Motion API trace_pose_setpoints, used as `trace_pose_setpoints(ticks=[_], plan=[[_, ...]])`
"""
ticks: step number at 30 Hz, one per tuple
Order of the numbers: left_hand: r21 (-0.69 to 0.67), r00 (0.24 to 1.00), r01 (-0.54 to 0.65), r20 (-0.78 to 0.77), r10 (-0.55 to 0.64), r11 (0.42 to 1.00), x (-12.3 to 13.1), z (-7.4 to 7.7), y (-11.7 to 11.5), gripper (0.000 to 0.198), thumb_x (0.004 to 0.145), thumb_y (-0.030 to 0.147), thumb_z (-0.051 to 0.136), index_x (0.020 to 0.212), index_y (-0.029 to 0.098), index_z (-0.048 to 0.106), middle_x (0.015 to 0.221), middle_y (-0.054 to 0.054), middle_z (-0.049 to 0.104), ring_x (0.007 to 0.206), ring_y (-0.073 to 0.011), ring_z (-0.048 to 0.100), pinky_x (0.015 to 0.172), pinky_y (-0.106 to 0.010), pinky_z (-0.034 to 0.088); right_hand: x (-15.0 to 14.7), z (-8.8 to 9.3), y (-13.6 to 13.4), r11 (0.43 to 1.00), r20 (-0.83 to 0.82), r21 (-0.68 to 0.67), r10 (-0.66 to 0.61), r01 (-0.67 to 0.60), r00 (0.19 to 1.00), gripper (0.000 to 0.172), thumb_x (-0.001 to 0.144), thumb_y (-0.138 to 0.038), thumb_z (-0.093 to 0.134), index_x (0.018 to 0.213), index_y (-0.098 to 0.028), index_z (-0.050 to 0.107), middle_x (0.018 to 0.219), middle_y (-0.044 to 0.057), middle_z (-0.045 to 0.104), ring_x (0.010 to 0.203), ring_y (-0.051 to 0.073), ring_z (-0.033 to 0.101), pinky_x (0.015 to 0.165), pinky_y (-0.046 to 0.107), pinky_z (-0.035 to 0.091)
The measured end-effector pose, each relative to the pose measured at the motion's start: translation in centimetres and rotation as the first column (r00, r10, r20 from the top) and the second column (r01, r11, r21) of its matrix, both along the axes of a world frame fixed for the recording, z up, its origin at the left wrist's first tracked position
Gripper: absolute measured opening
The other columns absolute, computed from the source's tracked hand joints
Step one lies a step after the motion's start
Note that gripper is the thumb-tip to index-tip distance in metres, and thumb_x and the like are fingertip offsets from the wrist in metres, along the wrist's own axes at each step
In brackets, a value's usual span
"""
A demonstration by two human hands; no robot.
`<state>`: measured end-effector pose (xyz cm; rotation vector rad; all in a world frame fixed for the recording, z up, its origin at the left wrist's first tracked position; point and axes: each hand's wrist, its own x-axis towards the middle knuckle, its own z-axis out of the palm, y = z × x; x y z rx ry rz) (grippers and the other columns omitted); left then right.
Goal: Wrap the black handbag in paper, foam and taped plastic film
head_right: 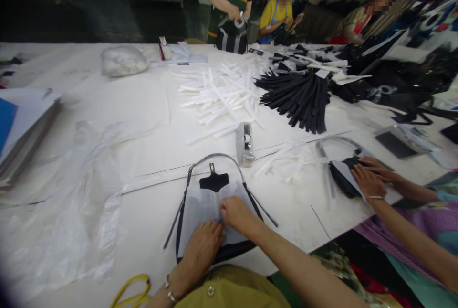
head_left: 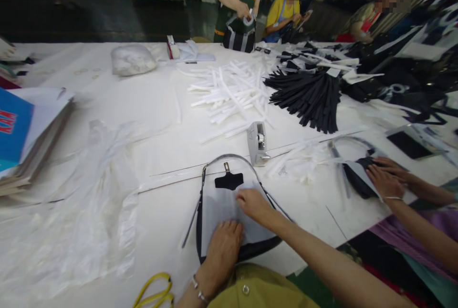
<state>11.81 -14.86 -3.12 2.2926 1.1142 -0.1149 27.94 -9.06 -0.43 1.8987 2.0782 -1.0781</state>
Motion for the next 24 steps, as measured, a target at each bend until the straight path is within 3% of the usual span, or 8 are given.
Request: trace_pose_setpoints(ticks=[4,7,10,14,19,21,24], plan=[[0.057,0.999,0.029,0.027,-0.031,0.998,-0.1,-0.3,-0.1,0.026,0.093,0.014,0.045,0.114,0.020,0.058,0.107,-0.005,0.066,0.105,-0.0273,0.056,0.091,-0.047,0.045,-0.9,0.7,6.4,0.986,-0.033,0.159,-0.037,0.042,0.999,0.028,0.090,-0.013,0.043,0.107,-0.014,0.066,0.110,0.012,0.066,0.104,0.020,0.057,0.089,0.028,0.038],[0.004,0.999,0.014,0.046,-0.014,1.000,0.0,-0.3,0.3,0.029,0.093,0.015,0.046,0.120,0.020,0.056,0.114,-0.007,0.066,0.112,-0.0277,0.055,0.096,-0.047,0.043,-1.0,1.1,8.1,0.987,-0.118,0.145,0.083,-0.066,0.990,0.018,0.087,-0.016,0.053,0.096,-0.017,0.068,0.099,0.006,0.068,0.093,0.017,0.059,0.082,0.025,0.041],[-0.125,1.000,-0.022,0.005,0.023,0.992,0.1,0.0,1.2,0.026,0.094,0.014,0.043,0.113,0.020,0.059,0.106,-0.006,0.069,0.100,-0.0256,0.061,0.088,-0.043,0.047,-0.2,0.9,6.2,0.966,-0.186,0.110,0.250,-0.233,0.950,0.008,0.084,-0.020,0.061,0.085,-0.020,0.070,0.089,0.002,0.068,0.084,0.016,0.060,0.076,0.025,0.042],[-0.143,0.998,-0.056,-0.007,0.056,0.988,0.4,0.1,2.7,0.027,0.090,0.005,0.041,0.105,0.020,0.060,0.099,-0.004,0.068,0.094,-0.0226,0.062,0.086,-0.039,0.048,1.5,-1.1,1.8,0.897,-0.041,0.235,0.393,-0.374,0.919,0.013,0.090,-0.018,0.056,0.096,-0.018,0.068,0.098,0.007,0.067,0.095,0.023,0.058,0.086,0.038,0.044],[0.030,0.996,-0.044,-0.075,0.046,0.999,0.7,-0.9,3.5,0.026,0.088,0.007,0.047,0.106,0.019,0.061,0.104,-0.006,0.068,0.092,-0.0232,0.063,0.082,-0.039,0.051,2.5,-3.7,-0.7,0.844,-0.006,0.425,0.365,-0.328,0.931,0.028,0.092,-0.019,0.056,0.119,-0.017,0.060,0.116,0.008,0.066,0.110,0.023,0.054,0.106,0.044,0.036],[0.167,0.998,-0.019,-0.053,0.028,0.986,0.5,-1.5,3.5,0.025,0.090,0.014,0.049,0.112,0.019,0.061,0.118,-0.007,0.067,0.108,-0.0259,0.061,0.092,-0.045,0.049,2.5,-4.2,-0.9,0.845,0.013,0.443,0.328,-0.299,0.945,0.032,0.092,-0.023,0.056,0.123,-0.016,0.058,0.120,0.008,0.065,0.115,0.025,0.052,0.110,0.046,0.032],[0.334,0.999,-0.037,-0.025,0.049,0.942,-0.1,-2.1,3.6,0.038,0.092,0.024,0.048,0.130,0.019,0.053,0.139,-0.005,0.056,0.132,-0.0294,0.045,0.108,-0.053,0.035,2.5,-4.4,-1.0,0.859,0.039,0.417,0.310,-0.298,0.950,0.037,0.093,-0.030,0.056,0.128,-0.017,0.056,0.127,0.009,0.063,0.122,0.026,0.050,0.115,0.050,0.025]])
